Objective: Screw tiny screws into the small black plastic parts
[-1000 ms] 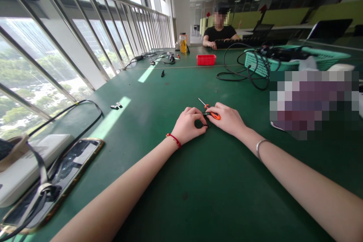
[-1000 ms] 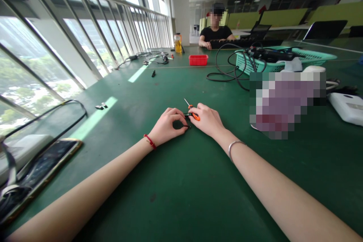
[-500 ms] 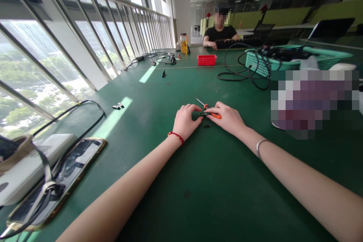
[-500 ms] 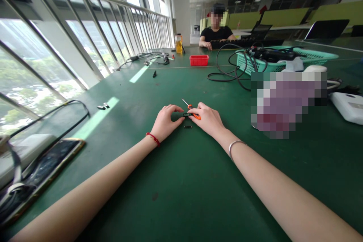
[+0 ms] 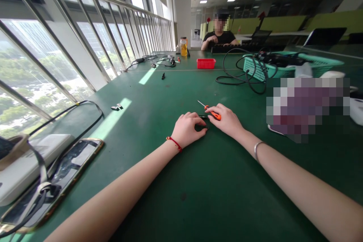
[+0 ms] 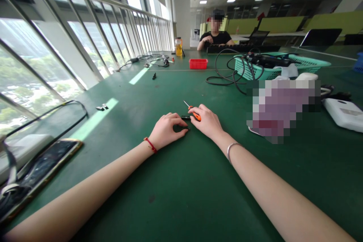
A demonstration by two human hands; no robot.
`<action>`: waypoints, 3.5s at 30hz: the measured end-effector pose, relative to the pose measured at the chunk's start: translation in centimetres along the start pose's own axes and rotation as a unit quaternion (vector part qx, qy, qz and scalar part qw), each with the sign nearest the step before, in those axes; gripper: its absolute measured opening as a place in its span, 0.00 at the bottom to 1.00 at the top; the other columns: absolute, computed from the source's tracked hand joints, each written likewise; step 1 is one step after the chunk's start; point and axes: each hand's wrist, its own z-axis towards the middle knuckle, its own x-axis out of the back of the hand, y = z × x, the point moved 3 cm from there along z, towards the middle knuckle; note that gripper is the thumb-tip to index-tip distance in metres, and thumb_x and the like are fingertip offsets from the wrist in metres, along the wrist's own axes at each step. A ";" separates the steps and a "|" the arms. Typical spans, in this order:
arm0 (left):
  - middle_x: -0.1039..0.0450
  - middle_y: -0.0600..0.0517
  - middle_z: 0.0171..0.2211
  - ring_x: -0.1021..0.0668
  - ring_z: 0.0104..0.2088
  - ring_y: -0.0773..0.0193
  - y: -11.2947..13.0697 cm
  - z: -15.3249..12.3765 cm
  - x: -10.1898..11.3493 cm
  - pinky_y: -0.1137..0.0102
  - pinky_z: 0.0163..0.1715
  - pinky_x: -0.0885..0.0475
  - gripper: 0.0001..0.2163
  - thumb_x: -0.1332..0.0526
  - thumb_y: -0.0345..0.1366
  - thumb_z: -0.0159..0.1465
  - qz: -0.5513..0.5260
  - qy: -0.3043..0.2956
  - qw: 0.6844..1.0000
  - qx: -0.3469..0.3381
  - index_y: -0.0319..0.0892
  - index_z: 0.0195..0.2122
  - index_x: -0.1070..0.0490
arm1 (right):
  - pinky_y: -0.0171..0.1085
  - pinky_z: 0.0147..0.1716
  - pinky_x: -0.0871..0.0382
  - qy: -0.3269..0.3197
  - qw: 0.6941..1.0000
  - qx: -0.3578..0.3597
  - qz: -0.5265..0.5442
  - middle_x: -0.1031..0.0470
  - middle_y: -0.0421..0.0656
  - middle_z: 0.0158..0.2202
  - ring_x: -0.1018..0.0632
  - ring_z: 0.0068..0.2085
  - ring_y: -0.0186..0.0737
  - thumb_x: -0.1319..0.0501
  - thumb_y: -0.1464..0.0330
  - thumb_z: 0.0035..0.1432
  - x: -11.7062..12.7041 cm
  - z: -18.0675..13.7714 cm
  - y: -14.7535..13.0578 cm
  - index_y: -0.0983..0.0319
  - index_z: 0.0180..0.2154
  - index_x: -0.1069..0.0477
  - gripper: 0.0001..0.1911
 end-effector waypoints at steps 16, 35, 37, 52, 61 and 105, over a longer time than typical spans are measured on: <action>0.23 0.52 0.35 0.25 0.36 0.63 -0.3 -0.1 0.4 0.68 0.39 0.30 0.04 0.41 0.32 0.61 -0.004 0.096 0.994 -0.051 0.42 0.31 0.27 | 0.35 0.33 0.38 0.012 0.992 0.125 0.021 0.32 0.41 0.32 0.33 0.29 0.34 0.43 0.64 0.57 0.2 -0.5 -1.0 0.60 0.35 0.24 0.10; 0.24 0.51 0.35 0.27 0.36 0.62 -0.7 0.3 0.9 0.68 0.39 0.30 0.04 0.39 0.32 0.59 0.000 0.105 0.993 -0.048 0.42 0.33 0.25 | 0.35 0.34 0.35 0.036 0.989 0.135 0.046 0.32 0.42 0.32 0.29 0.32 0.36 0.41 0.65 0.54 0.2 -0.3 -0.5 0.60 0.34 0.24 0.08; 0.24 0.51 0.34 0.27 0.36 0.62 -0.7 0.3 0.9 0.67 0.39 0.29 0.03 0.39 0.32 0.59 -0.004 0.102 0.994 -0.044 0.42 0.32 0.25 | 0.35 0.34 0.35 0.033 0.990 0.133 0.045 0.32 0.42 0.32 0.29 0.32 0.36 0.41 0.65 0.54 0.3 -0.3 -0.7 0.60 0.34 0.24 0.08; 0.23 0.51 0.44 0.24 0.46 0.59 -2.3 1.6 -0.3 0.63 0.50 0.31 0.03 0.36 0.33 0.56 -0.115 0.008 0.993 0.041 0.43 0.31 0.24 | 0.35 0.29 0.39 0.118 0.986 -0.086 0.074 0.29 0.42 0.31 0.28 0.31 0.37 0.46 0.65 0.55 0.7 0.5 2.2 0.58 0.31 0.24 0.12; 0.22 0.51 0.39 0.23 0.41 0.60 -2.8 1.1 0.3 0.64 0.47 0.29 0.04 0.38 0.33 0.56 -0.081 0.026 0.995 0.053 0.43 0.31 0.23 | 0.35 0.28 0.39 0.098 0.989 -0.077 0.075 0.30 0.41 0.30 0.29 0.29 0.36 0.46 0.64 0.55 0.6 0.5 2.2 0.57 0.31 0.24 0.12; 0.22 0.55 0.31 0.25 0.39 0.61 -16.5 -8.1 13.5 0.72 0.36 0.34 0.12 0.35 0.41 0.51 0.031 0.099 0.892 0.439 0.40 0.34 0.23 | 0.35 0.27 0.40 0.059 0.996 -0.056 0.047 0.28 0.41 0.31 0.29 0.29 0.36 0.45 0.65 0.54 0.4 0.3 1.8 0.57 0.32 0.24 0.11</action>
